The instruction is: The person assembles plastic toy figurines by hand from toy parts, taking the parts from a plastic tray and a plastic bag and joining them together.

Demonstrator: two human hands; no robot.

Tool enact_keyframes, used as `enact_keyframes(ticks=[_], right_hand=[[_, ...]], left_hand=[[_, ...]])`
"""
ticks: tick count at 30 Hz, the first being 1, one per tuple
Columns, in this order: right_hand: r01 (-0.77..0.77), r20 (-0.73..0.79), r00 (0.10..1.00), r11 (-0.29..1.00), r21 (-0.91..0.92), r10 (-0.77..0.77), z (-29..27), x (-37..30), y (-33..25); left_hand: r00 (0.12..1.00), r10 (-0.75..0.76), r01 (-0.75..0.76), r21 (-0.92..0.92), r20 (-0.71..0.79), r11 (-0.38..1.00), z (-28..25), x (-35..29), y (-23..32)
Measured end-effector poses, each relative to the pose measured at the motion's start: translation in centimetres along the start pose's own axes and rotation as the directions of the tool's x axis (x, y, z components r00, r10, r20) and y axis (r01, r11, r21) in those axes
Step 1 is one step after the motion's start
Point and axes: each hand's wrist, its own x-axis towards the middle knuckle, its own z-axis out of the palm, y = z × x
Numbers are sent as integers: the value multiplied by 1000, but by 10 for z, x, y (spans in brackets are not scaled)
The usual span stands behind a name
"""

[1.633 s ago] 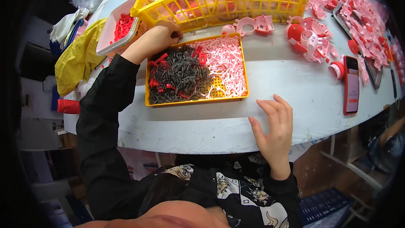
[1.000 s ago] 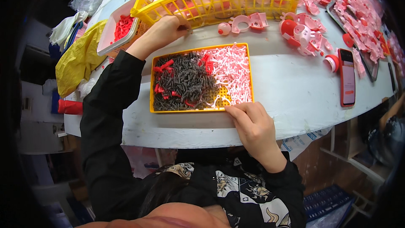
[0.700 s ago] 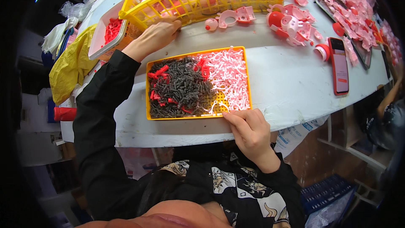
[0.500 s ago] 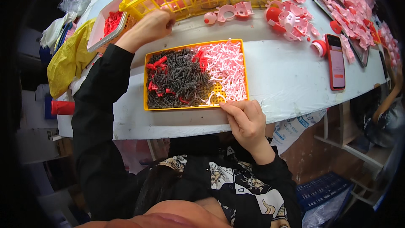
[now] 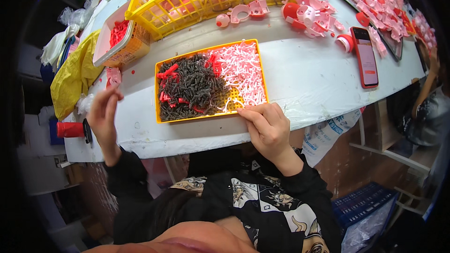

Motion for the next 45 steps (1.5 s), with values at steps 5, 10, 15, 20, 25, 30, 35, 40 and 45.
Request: enact_keyframes(ticks=[5, 10, 15, 20, 25, 30, 35, 40, 45], right_hand=[[-48, 76, 996, 999, -4, 48, 10, 15, -5], [-131, 131, 985, 974, 184, 108, -11, 53, 5], [257, 138, 965, 893, -368, -221, -17, 146, 78], [389, 355, 912, 713, -583, -207, 38, 183, 149], [144, 354, 924, 730, -668, 142, 47, 184, 138], [-158, 57, 987, 964, 216, 149, 12, 162, 90], [-441, 414, 893, 157, 884, 175, -13, 65, -16], [-353, 332, 862, -16, 935, 383, 11, -22, -61], [-364, 153, 849, 351, 863, 505, 30, -46, -67]], left_hand=[[982, -145, 151, 41, -119, 988, 48, -70, -18], [985, -101, 132, 239, -139, 962, 80, -77, -16], [977, -57, 103, 222, -204, 970, 82, -79, -20], [978, -66, 113, 240, -196, 964, 83, -79, -21], [958, -76, 127, 172, -275, 977, 78, -86, -15], [957, 55, 5, 206, -284, 978, 79, -94, -12], [997, 48, -63, -251, -68, 966, 117, -84, 40], [995, -17, 70, -546, 102, 835, 154, -98, 62], [989, 116, -109, -78, 94, 991, 160, -106, 67]])
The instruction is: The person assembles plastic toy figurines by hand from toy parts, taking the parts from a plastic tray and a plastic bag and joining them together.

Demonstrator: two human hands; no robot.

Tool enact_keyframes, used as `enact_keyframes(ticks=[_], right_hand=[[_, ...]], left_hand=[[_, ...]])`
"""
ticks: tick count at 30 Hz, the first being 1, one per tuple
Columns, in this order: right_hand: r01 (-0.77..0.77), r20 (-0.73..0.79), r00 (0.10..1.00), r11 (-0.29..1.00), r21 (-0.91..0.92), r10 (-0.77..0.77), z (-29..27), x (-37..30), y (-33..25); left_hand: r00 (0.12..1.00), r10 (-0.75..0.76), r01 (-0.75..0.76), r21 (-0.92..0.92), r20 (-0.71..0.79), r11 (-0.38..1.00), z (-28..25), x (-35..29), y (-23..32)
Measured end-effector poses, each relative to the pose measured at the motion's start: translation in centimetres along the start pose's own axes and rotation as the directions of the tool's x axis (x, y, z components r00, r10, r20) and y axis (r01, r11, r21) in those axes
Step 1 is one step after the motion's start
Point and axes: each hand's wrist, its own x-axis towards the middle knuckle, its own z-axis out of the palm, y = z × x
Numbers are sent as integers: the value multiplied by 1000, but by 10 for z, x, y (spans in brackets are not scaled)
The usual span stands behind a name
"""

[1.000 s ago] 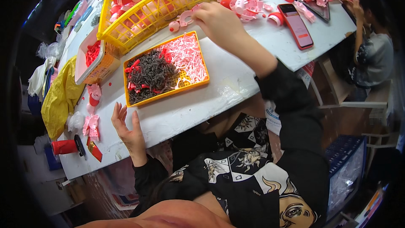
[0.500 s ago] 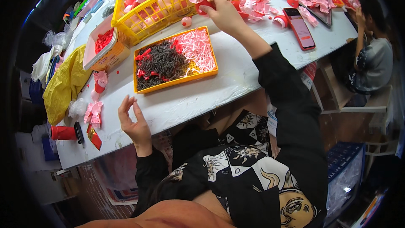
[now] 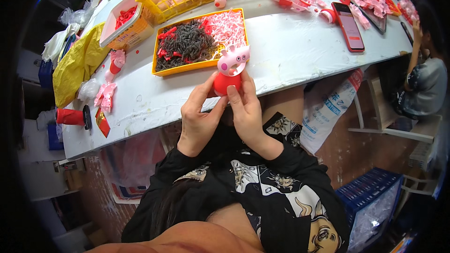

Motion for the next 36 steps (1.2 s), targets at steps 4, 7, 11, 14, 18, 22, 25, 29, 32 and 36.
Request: enact_keyframes(ticks=[4, 7, 11, 14, 18, 22, 25, 29, 32, 36], right_hand=[[-94, 136, 987, 992, 89, 82, 2, 2, 8], [-32, 132, 991, 982, 184, 7, 4, 7, 15], [-175, 211, 972, 923, 342, 106, 0, 15, 8], [-179, 154, 980, 903, 390, 127, -9, 17, 6], [-171, 129, 984, 873, 456, 126, -26, 21, -2], [-260, 160, 966, 779, 570, 205, -27, 17, -6], [-303, 157, 950, 687, 661, 269, -26, 14, -8], [-352, 202, 932, 622, 700, 300, -25, 10, -5], [-373, 213, 925, 641, 671, 314, -22, 9, -6], [-366, 218, 929, 660, 656, 299, -16, 7, -4]], left_hand=[[989, 119, -109, 111, -84, 988, 3, -5, 4], [991, 128, -121, 129, -46, 984, 6, -7, 6], [994, 108, -109, 77, 11, 991, 3, -1, 6], [937, 89, -50, -125, 338, 991, -14, 22, 12], [997, -47, 51, 76, -61, 996, -71, 99, -48], [994, -98, 105, 521, -41, 847, -107, 136, -112], [975, -220, 160, 626, 19, 763, -105, 142, -125], [991, -126, 76, 603, 42, 794, -104, 136, -130], [996, -73, 40, 544, 41, 838, -104, 132, -133], [983, -177, 185, 247, -54, 951, -107, 136, -136]])
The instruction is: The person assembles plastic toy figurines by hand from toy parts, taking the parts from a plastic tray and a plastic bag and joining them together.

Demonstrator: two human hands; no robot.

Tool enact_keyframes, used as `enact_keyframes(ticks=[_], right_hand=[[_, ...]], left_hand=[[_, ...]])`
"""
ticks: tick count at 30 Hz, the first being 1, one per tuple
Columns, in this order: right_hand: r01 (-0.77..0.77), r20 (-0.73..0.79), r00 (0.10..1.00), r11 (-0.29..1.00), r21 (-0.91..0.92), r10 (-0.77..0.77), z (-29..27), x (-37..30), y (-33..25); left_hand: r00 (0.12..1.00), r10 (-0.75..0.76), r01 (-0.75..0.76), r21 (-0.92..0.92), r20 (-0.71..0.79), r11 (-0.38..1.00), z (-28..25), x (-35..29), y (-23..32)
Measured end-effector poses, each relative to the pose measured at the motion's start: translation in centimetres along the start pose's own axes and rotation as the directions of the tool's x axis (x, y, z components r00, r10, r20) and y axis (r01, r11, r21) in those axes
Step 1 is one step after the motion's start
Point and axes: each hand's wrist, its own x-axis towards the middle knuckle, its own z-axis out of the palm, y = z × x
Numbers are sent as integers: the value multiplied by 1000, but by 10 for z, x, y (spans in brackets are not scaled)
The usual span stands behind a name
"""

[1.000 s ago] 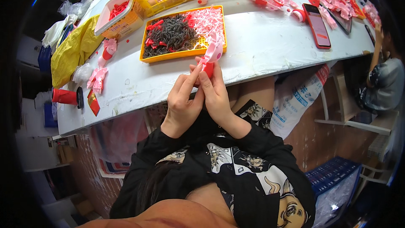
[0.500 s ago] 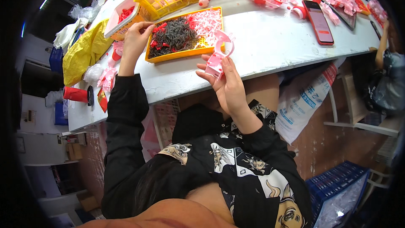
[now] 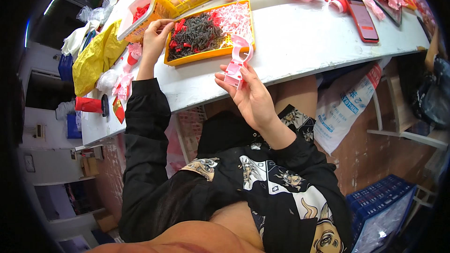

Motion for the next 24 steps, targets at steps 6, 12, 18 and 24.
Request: enact_keyframes(ticks=[6, 12, 18, 24], right_hand=[[6, -45, 999, 999, -39, -8, 4, -2, 5], [-3, -45, 999, 999, -50, 1, 6, -5, 0], [-34, -11, 999, 998, 45, 35, 6, 1, 1], [-57, -16, 998, 996, 68, 59, 5, 8, 2]], left_hand=[[978, 140, -191, 410, 152, 892, 5, 13, 8], [993, 71, -89, 207, 91, 974, -2, 7, 13], [985, -55, 131, -492, 166, 861, 0, -12, 33], [990, 6, 67, -497, 144, 865, 11, -43, 62]])
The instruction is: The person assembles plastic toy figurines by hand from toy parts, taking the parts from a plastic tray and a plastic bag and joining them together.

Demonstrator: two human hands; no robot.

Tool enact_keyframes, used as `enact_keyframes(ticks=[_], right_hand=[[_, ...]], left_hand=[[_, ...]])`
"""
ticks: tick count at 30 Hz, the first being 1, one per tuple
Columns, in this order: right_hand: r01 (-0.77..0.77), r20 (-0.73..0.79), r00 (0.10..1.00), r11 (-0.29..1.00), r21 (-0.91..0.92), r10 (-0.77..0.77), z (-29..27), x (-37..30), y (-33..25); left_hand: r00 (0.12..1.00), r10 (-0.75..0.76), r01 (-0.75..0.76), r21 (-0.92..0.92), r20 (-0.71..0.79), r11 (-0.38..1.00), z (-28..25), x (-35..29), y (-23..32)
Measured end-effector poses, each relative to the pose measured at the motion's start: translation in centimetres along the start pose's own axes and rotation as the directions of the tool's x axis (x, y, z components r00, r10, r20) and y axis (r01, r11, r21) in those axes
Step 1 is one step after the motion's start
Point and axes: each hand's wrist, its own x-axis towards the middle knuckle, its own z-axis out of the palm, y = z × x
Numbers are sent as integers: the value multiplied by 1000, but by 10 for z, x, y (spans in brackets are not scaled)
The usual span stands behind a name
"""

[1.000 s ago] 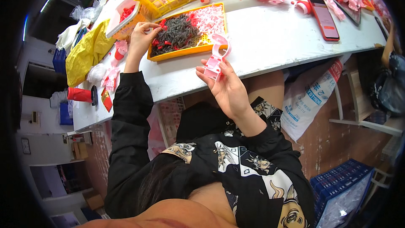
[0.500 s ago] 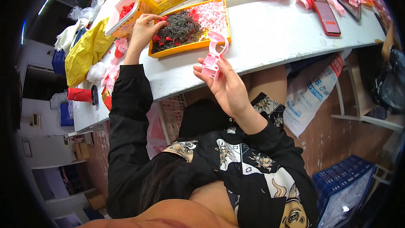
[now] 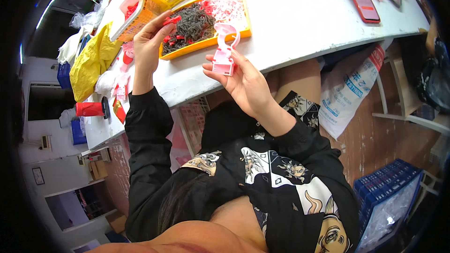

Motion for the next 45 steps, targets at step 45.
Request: enact_keyframes(ticks=[45], right_hand=[[-213, 38, 976, 977, -15, 213, 8, -27, -9]], left_hand=[[595, 425, -768, 329, 682, 549, 55, -70, 62]])
